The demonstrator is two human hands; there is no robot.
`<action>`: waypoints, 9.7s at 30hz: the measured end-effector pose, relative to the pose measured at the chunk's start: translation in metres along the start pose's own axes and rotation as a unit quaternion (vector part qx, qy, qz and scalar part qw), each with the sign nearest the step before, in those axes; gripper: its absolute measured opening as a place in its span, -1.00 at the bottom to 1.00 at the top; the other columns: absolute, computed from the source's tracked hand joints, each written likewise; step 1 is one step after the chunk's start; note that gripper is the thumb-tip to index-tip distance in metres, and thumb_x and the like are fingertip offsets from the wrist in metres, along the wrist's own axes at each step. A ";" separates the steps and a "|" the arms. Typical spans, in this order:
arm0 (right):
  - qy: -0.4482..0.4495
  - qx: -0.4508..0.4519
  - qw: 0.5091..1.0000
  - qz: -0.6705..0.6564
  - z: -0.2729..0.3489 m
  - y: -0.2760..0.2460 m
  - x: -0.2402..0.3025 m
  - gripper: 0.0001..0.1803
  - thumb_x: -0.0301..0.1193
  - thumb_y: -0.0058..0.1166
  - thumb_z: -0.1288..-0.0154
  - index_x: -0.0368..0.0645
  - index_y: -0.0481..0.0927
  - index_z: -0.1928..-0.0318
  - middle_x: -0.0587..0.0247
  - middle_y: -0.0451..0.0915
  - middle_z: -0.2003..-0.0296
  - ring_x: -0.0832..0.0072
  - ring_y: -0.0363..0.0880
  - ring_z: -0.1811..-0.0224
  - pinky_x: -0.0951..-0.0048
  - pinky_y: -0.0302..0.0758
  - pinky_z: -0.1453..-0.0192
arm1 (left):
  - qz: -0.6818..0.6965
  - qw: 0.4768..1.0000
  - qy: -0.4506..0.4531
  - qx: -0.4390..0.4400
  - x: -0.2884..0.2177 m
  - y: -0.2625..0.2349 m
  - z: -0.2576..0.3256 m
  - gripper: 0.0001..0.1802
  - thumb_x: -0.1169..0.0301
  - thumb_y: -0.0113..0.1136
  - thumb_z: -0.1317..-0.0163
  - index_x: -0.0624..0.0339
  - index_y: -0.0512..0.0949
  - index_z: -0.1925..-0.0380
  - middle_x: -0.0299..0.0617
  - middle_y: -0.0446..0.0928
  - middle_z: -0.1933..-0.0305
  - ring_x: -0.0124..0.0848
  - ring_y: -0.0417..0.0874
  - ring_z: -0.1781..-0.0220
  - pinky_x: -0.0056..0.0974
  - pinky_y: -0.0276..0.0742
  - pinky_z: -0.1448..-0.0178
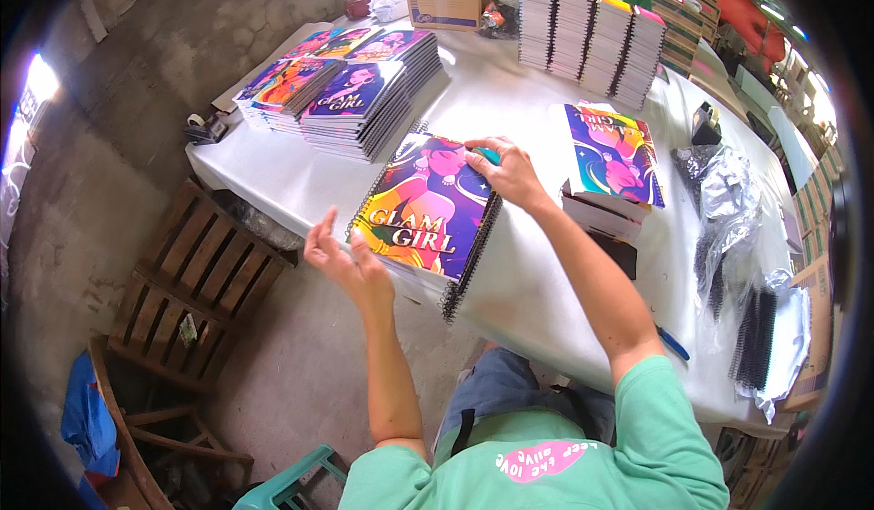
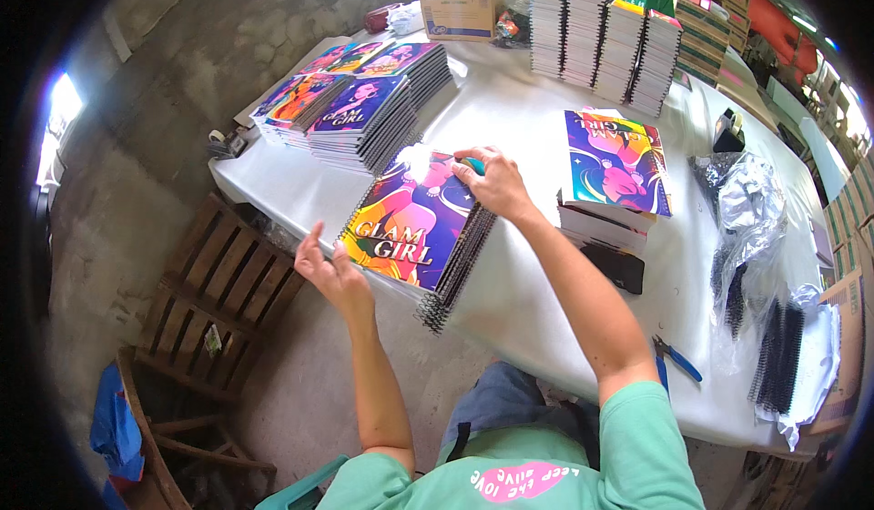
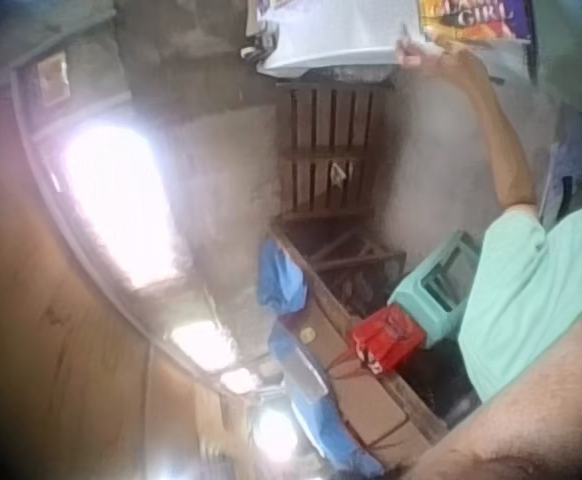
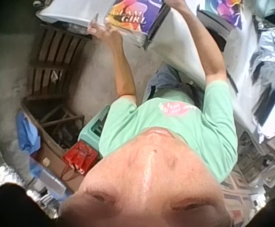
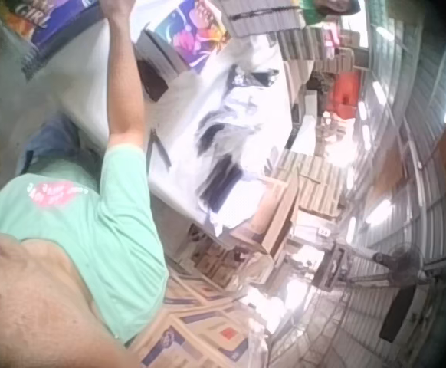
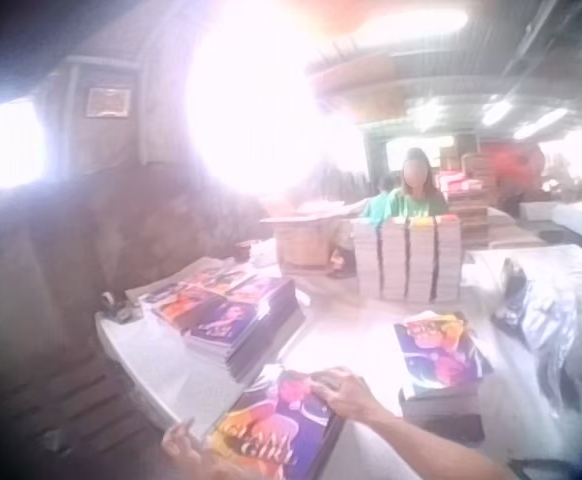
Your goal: The person binds notebooks by manually inserting a spiral wire through the holes in the paper and cover, using pliers to trim and secure the ends, and stacking the completed notebooks.
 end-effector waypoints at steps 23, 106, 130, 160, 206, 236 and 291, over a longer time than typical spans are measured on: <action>0.252 -0.118 0.939 0.202 0.066 -0.264 -0.104 -0.23 0.19 0.12 -0.09 -0.24 0.53 -0.04 -0.09 0.61 0.14 0.16 0.60 0.05 0.31 0.47 -0.06 | 0.153 0.917 -0.040 0.366 -0.170 0.138 0.080 -0.03 -0.05 0.14 -0.20 0.57 0.02 -0.29 0.31 0.22 -0.26 0.04 0.32 -0.28 -0.09 0.29 -0.25; 0.163 -0.221 0.958 -0.084 0.287 -0.143 -0.060 -0.53 -0.59 0.21 0.09 -0.28 0.30 0.13 -0.10 0.47 0.32 0.05 0.54 0.32 0.28 0.46 0.28 | 0.111 0.934 0.252 0.227 -0.191 0.049 0.173 -0.23 0.35 0.39 -0.04 0.31 0.15 -0.15 0.02 0.31 -0.04 -0.17 0.33 -0.21 0.01 -0.07 -0.41; 0.201 -0.233 0.871 0.383 0.297 -0.418 -0.079 -0.54 -0.49 -0.22 -0.17 -0.17 0.50 -0.10 -0.12 0.55 0.03 0.17 0.58 0.05 0.35 0.41 -0.14 | 0.128 0.900 0.300 0.290 -0.230 0.074 0.215 -0.42 0.01 0.44 0.20 0.06 0.35 0.32 -0.15 0.37 0.06 0.12 0.18 -0.33 0.27 -0.41 -0.39; -0.012 -0.005 0.999 -0.050 0.267 -0.264 -0.019 -0.73 -0.73 0.23 0.04 -0.21 0.66 0.28 0.24 0.67 0.32 0.41 0.62 0.21 0.46 0.52 0.10 | 0.192 0.868 0.269 0.371 -0.226 0.067 0.195 -0.68 0.05 0.39 0.08 -0.09 0.53 0.42 -0.33 0.34 0.37 -0.31 0.42 -0.05 0.07 -0.30 -0.46; -0.021 0.017 0.946 0.324 0.251 -0.236 0.013 -0.66 -0.15 0.25 -0.07 -0.19 0.60 0.34 0.23 0.46 0.47 0.25 0.52 0.48 0.32 0.43 0.47 | 0.176 0.883 0.254 0.354 -0.225 0.077 0.188 -0.72 0.13 0.36 0.04 -0.02 0.49 0.52 -0.32 0.32 0.43 -0.32 0.43 0.13 0.03 -0.09 -0.41; -0.122 0.044 0.923 0.362 0.186 -0.160 -0.107 -0.50 -0.48 0.16 0.02 0.01 0.55 -0.04 0.28 0.53 0.11 0.29 0.50 0.09 0.27 0.55 0.11 | 0.178 0.867 0.259 0.386 -0.203 0.051 0.164 -0.51 -0.01 0.48 0.22 0.08 0.50 0.48 -0.24 0.35 0.31 -0.07 0.34 -0.28 0.11 -0.13 -0.42; -0.017 0.025 0.990 -0.139 0.205 -0.220 -0.022 -0.79 -0.72 0.11 0.12 -0.28 0.68 0.40 0.12 0.66 0.42 0.44 0.61 0.35 0.53 0.49 0.23 | 0.132 0.901 0.234 0.342 -0.177 0.068 0.128 -0.37 -0.19 0.48 0.52 0.03 0.46 0.62 -0.26 0.30 0.22 -0.09 0.25 -0.23 0.33 -0.01 -0.12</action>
Point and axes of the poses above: each hand's wrist, its own z-axis away from the middle knuckle, its own y-axis out of the palm, x = y × z, the point moved 2 cm from there along -z, towards the middle knuckle
